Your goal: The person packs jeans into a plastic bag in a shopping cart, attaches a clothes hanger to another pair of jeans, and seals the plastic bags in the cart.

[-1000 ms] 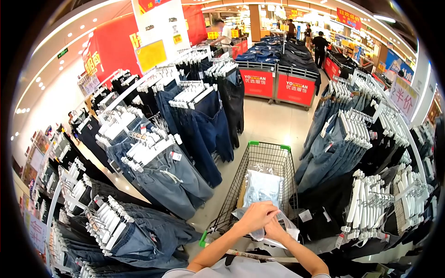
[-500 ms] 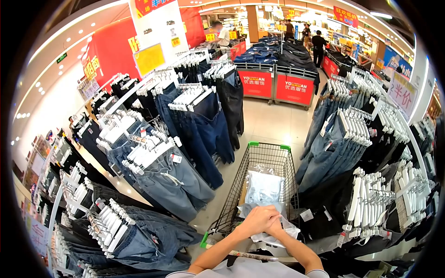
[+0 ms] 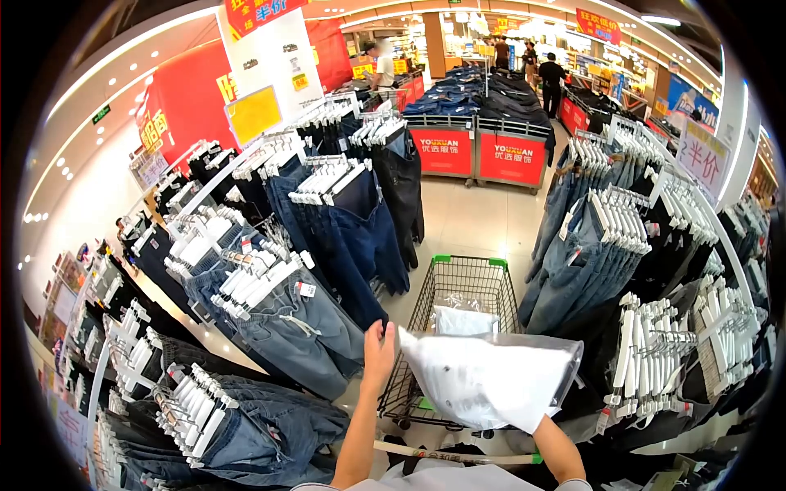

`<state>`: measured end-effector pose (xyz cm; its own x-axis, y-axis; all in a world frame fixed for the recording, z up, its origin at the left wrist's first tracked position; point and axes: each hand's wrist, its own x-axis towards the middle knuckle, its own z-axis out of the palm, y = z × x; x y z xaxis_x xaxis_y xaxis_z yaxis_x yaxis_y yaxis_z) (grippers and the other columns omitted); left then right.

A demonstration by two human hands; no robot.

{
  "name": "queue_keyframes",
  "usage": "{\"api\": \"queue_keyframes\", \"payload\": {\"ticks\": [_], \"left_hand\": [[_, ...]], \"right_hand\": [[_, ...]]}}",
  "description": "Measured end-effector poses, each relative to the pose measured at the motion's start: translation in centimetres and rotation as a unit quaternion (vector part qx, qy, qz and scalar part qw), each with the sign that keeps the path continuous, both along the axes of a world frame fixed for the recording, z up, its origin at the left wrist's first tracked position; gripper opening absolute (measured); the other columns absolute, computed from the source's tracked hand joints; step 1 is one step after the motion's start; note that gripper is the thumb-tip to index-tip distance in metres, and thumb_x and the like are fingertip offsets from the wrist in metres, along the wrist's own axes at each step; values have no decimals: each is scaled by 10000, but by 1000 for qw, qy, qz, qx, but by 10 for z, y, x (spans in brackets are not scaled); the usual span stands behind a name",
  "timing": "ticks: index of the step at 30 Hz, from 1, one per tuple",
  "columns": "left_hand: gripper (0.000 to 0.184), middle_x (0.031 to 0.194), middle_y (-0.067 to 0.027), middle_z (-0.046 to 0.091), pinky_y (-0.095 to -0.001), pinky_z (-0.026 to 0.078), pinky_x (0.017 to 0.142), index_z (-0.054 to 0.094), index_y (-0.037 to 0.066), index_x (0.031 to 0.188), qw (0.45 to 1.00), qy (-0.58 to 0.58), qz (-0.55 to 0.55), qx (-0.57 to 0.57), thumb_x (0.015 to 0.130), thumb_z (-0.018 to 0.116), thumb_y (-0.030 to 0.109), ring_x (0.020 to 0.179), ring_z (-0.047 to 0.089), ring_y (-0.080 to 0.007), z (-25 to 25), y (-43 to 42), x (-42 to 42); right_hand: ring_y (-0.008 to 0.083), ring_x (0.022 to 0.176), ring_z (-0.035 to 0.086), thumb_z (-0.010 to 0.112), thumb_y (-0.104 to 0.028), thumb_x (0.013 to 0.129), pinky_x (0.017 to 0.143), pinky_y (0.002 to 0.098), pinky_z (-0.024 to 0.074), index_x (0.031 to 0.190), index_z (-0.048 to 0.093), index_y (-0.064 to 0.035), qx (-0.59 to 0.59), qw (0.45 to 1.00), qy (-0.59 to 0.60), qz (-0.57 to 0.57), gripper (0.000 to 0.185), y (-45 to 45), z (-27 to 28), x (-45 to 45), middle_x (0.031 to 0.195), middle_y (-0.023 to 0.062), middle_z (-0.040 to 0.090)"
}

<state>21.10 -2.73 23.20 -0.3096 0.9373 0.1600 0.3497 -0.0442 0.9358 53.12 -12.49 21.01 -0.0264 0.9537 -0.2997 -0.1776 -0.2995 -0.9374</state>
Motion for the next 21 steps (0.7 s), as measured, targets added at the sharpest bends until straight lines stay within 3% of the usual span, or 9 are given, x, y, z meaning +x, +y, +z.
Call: {"api": "queue_keyframes", "payload": {"ticks": [2, 4, 6, 10, 12, 14, 18, 19, 21], "left_hand": [[637, 1354, -229, 608, -398, 424, 1083, 542, -85, 1367, 971, -10, -183, -151, 1088, 448, 480, 1263, 570, -334, -55, 18, -19], [673, 1359, -203, 626, -368, 399, 1111, 561, -86, 1371, 946, -96, -252, -180, 1086, 444, 511, 1299, 554, -281, -47, -4, 8], [634, 1263, -137, 680, -336, 458, 1021, 604, -85, 1317, 946, -149, -195, -210, 1085, 474, 491, 1161, 616, -211, 3, -19, 32], [575, 1070, -77, 729, -300, 502, 877, 657, -85, 1220, 936, -188, -213, -208, 1076, 526, 457, 952, 646, -148, -13, 2, 30], [501, 877, -27, 722, -295, 506, 755, 700, -73, 1103, 956, -106, -235, -144, 1064, 568, 409, 791, 628, -115, -24, 11, 26], [484, 870, -53, 729, -309, 505, 756, 706, -72, 1073, 959, -80, -230, -147, 1059, 573, 393, 789, 622, -121, -40, 21, 23], [436, 856, -118, 732, -360, 508, 751, 703, -74, 1040, 967, 28, -211, -143, 1042, 587, 346, 781, 631, -155, -109, 49, 14], [436, 856, -118, 732, -360, 508, 751, 703, -74, 1040, 969, 17, -196, -150, 1042, 587, 346, 781, 631, -155, -126, 53, 13], [426, 820, -143, 714, -375, 509, 767, 701, -73, 1039, 957, 27, -212, -197, 1029, 601, 341, 784, 645, -180, -153, 62, 13]], "right_hand": [[383, 1080, 695, 735, -325, 837, 936, 460, 554, 1377, 509, -21, -23, 997, 77, -23, 660, -5, 6, 9, 1145, 226, 705], [377, 1091, 691, 734, -319, 840, 938, 459, 552, 1380, 508, -21, -37, 989, 136, -48, 656, -3, 5, 10, 1160, 221, 700], [372, 1101, 687, 732, -313, 844, 940, 458, 550, 1383, 507, -21, -47, 980, 181, -71, 653, 6, -5, 4, 1174, 217, 696], [362, 1122, 679, 729, -301, 852, 944, 456, 547, 1389, 505, -22, -62, 964, 230, -118, 646, 4, -7, 5, 1203, 208, 687], [356, 1133, 675, 728, -295, 855, 946, 456, 545, 1392, 504, -22, -64, 958, 242, -142, 642, -7, -6, 12, 1218, 203, 682], [351, 1143, 671, 727, -289, 859, 948, 455, 543, 1395, 503, -22, -63, 951, 248, -175, 639, -23, -6, 23, 1232, 199, 678], [340, 1164, 663, 724, -276, 866, 952, 453, 540, 1401, 502, -22, -47, 941, 211, -260, 632, -72, -6, 62, 1262, 190, 669], [286, 1218, 596, 682, -131, 849, 973, 430, 511, 1442, 478, -27, -72, 942, 105, -311, 635, -82, 53, 51, 1351, 134, 593], [267, 1137, 593, 658, -42, 741, 988, 360, 467, 1427, 483, 11, 15, 954, 14, -298, 710, -100, 94, 53, 1281, 133, 604]]}}
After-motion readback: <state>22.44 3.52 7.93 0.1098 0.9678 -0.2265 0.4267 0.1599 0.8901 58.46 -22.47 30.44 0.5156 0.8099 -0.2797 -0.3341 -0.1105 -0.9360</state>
